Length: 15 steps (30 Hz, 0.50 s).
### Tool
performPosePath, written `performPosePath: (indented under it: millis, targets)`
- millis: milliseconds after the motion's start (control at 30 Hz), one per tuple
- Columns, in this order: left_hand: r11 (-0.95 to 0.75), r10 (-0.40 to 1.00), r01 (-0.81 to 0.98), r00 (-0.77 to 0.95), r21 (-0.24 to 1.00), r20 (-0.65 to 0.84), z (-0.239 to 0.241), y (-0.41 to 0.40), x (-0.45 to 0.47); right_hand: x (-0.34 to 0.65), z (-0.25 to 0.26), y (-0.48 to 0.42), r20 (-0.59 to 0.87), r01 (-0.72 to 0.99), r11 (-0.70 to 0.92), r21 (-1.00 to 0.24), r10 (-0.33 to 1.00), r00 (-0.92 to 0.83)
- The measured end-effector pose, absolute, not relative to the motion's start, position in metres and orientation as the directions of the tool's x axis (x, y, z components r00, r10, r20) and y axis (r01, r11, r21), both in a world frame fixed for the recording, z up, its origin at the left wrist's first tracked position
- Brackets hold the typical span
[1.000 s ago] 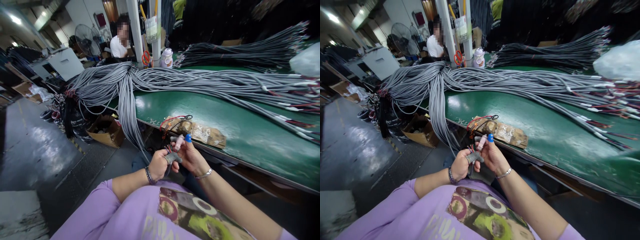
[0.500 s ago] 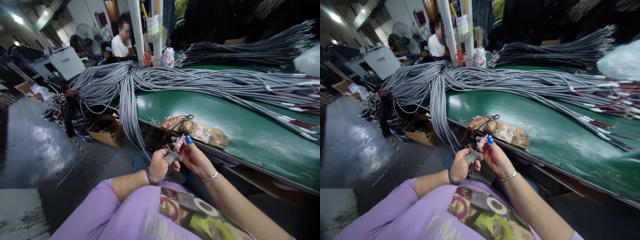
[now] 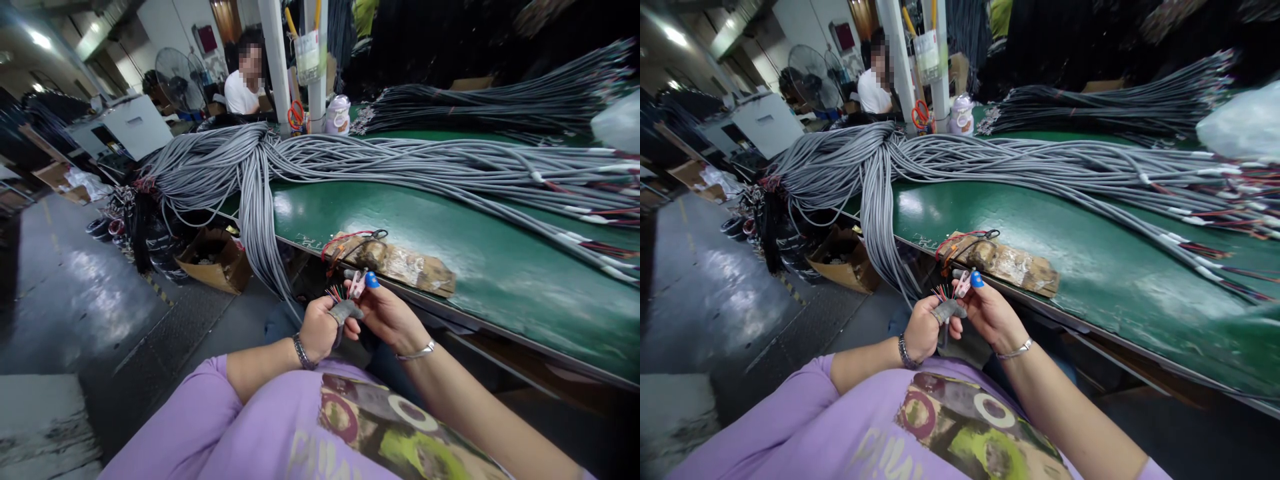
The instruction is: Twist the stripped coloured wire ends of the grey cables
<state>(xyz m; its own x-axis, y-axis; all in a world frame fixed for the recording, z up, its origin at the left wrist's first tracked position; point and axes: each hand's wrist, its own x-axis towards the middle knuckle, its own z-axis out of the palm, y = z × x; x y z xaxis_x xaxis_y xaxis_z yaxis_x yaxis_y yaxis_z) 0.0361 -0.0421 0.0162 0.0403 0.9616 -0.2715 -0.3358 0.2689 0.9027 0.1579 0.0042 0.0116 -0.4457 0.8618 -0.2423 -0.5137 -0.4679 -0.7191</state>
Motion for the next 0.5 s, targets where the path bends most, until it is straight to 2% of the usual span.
performPosePath:
  millis: [300, 500]
  targets:
    - [0.291, 0.956, -0.291, 0.05, 0.911, -0.29, 0.0168, -0.0423, 0.0388, 0.1596, 0.0022, 0.0069, -0.178, -0.53, -0.545, -0.65, 0.787, -0.591]
    - [0.289, 0.956, -0.291, 0.043, 0.912, -0.289, 0.0166, -0.0457, 0.0355, 0.1581, 0.0028, 0.0085, -0.313, -0.641, -0.507, -0.576, 0.861, -0.401]
